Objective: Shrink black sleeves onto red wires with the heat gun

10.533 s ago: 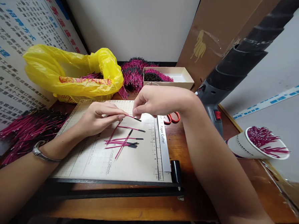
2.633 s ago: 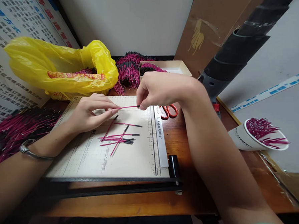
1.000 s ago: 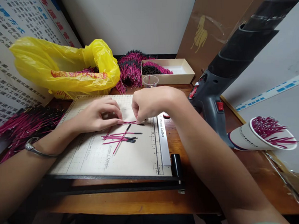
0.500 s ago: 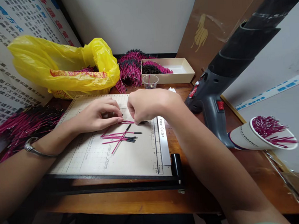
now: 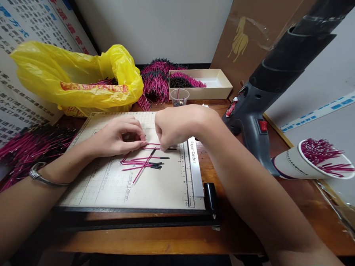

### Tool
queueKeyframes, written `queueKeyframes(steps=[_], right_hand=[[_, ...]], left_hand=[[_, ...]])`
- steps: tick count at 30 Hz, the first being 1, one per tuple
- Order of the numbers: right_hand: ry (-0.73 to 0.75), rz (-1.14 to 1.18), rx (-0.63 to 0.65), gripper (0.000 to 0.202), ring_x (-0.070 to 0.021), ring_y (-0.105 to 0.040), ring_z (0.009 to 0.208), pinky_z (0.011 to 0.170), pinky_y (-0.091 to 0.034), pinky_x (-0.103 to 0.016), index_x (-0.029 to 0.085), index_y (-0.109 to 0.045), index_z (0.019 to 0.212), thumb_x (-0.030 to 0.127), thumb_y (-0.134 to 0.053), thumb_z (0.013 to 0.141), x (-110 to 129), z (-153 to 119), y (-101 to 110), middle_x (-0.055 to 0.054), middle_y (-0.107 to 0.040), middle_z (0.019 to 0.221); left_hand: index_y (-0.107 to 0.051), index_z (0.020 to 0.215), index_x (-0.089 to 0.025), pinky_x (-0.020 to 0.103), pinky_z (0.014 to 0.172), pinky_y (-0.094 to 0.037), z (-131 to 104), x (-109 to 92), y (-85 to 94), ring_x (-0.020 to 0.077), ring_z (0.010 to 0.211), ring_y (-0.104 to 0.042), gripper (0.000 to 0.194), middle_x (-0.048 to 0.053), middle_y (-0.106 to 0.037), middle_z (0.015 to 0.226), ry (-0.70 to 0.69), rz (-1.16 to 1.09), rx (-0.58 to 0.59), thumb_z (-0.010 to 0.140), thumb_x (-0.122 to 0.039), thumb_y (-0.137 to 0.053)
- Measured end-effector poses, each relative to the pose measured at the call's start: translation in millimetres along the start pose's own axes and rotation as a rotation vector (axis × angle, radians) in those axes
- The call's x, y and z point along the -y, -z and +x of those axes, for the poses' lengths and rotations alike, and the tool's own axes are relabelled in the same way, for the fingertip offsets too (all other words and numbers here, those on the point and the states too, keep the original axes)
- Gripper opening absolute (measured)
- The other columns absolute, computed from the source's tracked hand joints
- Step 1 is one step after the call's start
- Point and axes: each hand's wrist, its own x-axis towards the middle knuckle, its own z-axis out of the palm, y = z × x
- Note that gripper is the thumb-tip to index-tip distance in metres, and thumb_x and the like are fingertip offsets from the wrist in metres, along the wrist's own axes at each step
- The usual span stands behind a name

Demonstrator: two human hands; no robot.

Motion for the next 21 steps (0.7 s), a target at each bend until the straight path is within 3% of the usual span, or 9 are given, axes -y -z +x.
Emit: queueKeyframes(steps=[10, 15, 21], right_hand=[[-0.026, 0.008, -0.041, 0.013, -0.0136, -0.062, 0.069, 0.056, -0.04, -0.029, 0.023, -0.075, 0.088, 0.023, -0.067, 0.078, -4.4, 4.0, -1.7, 0.001, -0.073, 0.086], [-0.031, 0.033, -0.064, 0.011, -0.0132, -0.061, 0.067, 0.056, -0.039, -0.029, 0.024, -0.074, 0.088, 0.025, -0.066, 0.081, -9.3, 3.3, 0.3, 0.001, -0.072, 0.082], [-0.012, 0.119, -0.132, 0.01, -0.0093, -0.052, 0.057, 0.055, -0.035, -0.027, 0.022, -0.073, 0.089, 0.026, -0.066, 0.084, -9.2, -6.0, 6.3, 0.003, -0.063, 0.067]], left_hand=[[-0.074, 0.079, -0.017, 0.026, 0.069, -0.045, 0.1, 0.2, -1.4, 0.0132, 0.07, -0.061, 0.018, 0.003, -0.071, 0.076, 0.012, 0.002, -0.005, 0.09, -0.027, -0.065], [-0.075, 0.084, -0.016, 0.028, 0.073, -0.047, -0.3, -1.6, -1.4, 0.0155, 0.076, -0.062, 0.03, 0.005, -0.071, 0.084, 0.011, 0.029, -0.093, 0.098, -0.031, -0.054], [-0.081, 0.093, -0.019, 0.027, 0.069, -0.046, -0.5, -3.1, -2.7, 0.0148, 0.075, -0.063, 0.021, 0.005, -0.075, 0.083, -0.087, 0.021, -0.134, 0.096, -0.033, -0.065]])
